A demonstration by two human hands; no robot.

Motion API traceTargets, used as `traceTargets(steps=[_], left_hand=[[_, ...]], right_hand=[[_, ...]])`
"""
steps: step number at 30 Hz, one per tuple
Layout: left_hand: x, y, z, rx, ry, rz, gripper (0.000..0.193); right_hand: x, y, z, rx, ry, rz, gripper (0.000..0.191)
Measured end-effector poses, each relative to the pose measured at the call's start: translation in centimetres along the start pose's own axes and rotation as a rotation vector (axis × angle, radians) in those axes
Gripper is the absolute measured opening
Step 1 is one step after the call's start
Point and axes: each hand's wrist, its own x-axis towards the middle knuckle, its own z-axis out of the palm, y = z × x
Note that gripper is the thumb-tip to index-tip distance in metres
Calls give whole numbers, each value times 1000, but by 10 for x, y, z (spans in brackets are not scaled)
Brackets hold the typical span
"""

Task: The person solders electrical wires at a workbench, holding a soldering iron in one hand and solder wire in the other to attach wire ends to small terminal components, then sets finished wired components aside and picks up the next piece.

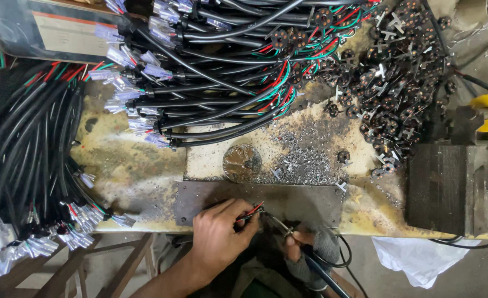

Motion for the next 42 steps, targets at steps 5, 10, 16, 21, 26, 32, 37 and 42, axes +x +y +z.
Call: traceTargets(steps=[5,10,16,21,26,32,37,42], left_hand=[[0,0,1,-2,19,38,13],[-1,-1,1,2,13,12,13],[0,0,3,-23,34,28,13],[0,1,2,-21,36,30,13],[0,1,2,-16,26,19,13],[-1,-1,3,8,33,19,14],[-1,-3,3,8,-9,-6,15],[0,-1,-1,63,-1,39,28]], right_hand=[[-24,-2,-2,133,-1,236,21],[-25,-10,-3,107,-2,476,28],[-2,-22,-11,-347,-317,49,33],[9,-25,-11,-401,-412,26,32],[23,-35,-16,-333,-484,13,32],[25,-14,-26,-221,-700,38,24],[20,7,-7,142,-374,682,29],[7,7,41,923,-161,706,25]])
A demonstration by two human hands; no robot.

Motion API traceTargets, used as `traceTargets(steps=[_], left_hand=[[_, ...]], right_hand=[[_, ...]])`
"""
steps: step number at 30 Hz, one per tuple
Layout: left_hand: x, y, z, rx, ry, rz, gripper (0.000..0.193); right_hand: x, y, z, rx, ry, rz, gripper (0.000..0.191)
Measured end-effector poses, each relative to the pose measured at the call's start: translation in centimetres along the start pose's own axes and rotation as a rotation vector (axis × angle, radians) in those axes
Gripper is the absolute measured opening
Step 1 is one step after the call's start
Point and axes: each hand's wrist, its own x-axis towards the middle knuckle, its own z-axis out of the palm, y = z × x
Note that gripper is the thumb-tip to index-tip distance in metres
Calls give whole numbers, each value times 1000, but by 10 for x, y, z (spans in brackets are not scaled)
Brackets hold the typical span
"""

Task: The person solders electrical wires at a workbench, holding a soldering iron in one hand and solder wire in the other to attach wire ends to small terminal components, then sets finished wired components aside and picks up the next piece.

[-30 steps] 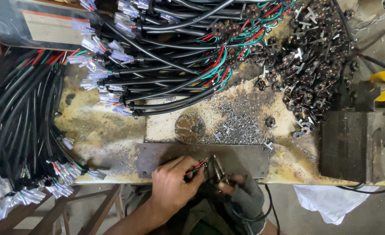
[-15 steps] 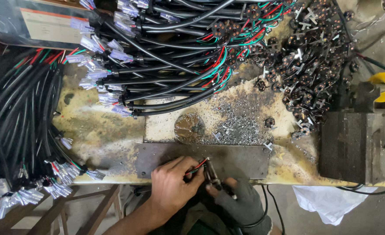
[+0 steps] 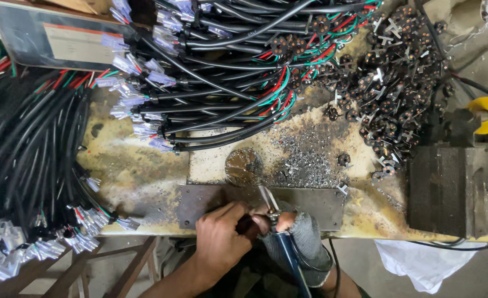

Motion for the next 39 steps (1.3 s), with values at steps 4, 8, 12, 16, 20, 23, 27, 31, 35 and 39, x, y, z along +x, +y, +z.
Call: traceTargets(steps=[4,8,12,16,20,23,27,31,35,39], left_hand=[[1,4,-4,-64,36,-57,20],[-2,4,-10,-277,11,-43,18],[-7,4,-5,-345,131,44,17],[-11,-1,3,-398,135,-66,14],[-12,-4,2,-407,137,-53,15],[-10,-3,-2,-390,114,-9,15],[-8,2,-7,-294,66,28,16],[-4,3,-12,-234,-27,66,13],[-1,4,-19,-266,-152,5,11],[5,11,-25,-92,-45,1,8]], right_hand=[[-21,24,-36,-343,40,-128,31],[-39,54,-81,-196,63,20,20],[-42,59,-67,291,63,30,18],[-22,27,-25,-110,164,-143,41],[5,-5,3,-166,85,-230,41],[17,-16,9,62,145,-69,47],[14,-37,3,-476,67,35,51],[14,-46,0,-422,48,-37,55],[14,-39,-1,-447,66,-69,55],[12,-24,-2,-716,119,38,54]])
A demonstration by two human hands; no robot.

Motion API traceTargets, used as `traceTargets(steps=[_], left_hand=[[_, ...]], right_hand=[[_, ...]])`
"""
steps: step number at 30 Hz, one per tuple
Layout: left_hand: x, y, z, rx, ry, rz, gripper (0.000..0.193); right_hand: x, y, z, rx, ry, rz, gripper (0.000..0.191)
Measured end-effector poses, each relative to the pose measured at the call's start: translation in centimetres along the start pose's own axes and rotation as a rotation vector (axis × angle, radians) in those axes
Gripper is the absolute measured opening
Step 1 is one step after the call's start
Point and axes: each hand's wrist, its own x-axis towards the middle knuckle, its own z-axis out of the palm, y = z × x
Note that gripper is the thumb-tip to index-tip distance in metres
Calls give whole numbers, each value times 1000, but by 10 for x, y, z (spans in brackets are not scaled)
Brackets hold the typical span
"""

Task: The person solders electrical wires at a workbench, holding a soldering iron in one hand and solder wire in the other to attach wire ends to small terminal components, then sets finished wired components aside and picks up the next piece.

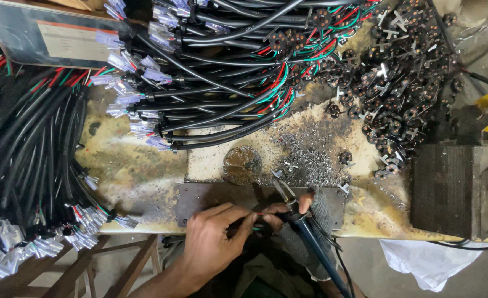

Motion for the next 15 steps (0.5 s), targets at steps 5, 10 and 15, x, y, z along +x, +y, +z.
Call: traceTargets(steps=[5,10,15], left_hand=[[17,2,-5,251,169,-113,10],[30,2,-3,351,150,-172,17],[27,6,-8,208,76,-153,14]], right_hand=[[0,3,3,13,95,-80,54],[-1,-9,-3,-415,98,-297,45],[-2,-9,-7,-131,49,-51,45]])
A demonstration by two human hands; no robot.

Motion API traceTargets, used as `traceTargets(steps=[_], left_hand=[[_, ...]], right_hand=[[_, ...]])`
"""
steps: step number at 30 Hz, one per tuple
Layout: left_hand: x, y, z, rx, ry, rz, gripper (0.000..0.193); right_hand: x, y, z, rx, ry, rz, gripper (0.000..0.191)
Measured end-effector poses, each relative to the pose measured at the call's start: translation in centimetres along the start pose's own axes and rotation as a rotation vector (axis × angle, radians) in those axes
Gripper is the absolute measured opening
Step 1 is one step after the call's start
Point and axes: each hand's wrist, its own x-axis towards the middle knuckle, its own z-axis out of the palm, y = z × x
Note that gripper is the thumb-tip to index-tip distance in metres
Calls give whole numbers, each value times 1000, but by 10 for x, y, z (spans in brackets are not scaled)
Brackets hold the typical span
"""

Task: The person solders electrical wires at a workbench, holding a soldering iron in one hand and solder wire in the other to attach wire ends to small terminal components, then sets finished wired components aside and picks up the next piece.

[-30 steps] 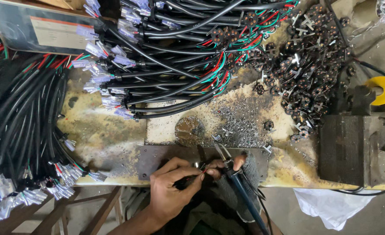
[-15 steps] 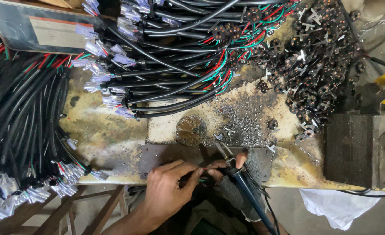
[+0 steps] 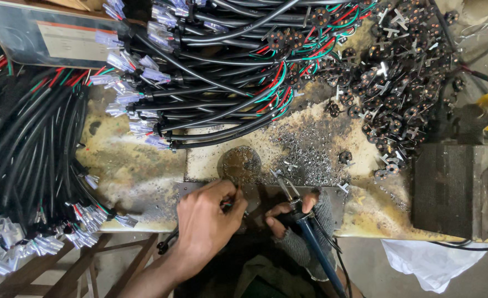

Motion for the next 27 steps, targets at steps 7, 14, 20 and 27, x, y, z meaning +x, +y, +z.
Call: traceTargets(steps=[7,14,20,27], left_hand=[[-33,-6,10,-97,138,147,5],[-48,-8,38,-189,232,183,7],[-47,-6,35,-291,100,17,7],[-25,-16,5,-406,-387,-78,9]], right_hand=[[-7,3,17,-2,-10,-68,48],[-7,5,22,1399,-54,536,30],[-19,32,22,37,21,-242,38],[-9,20,16,706,-139,150,22]])
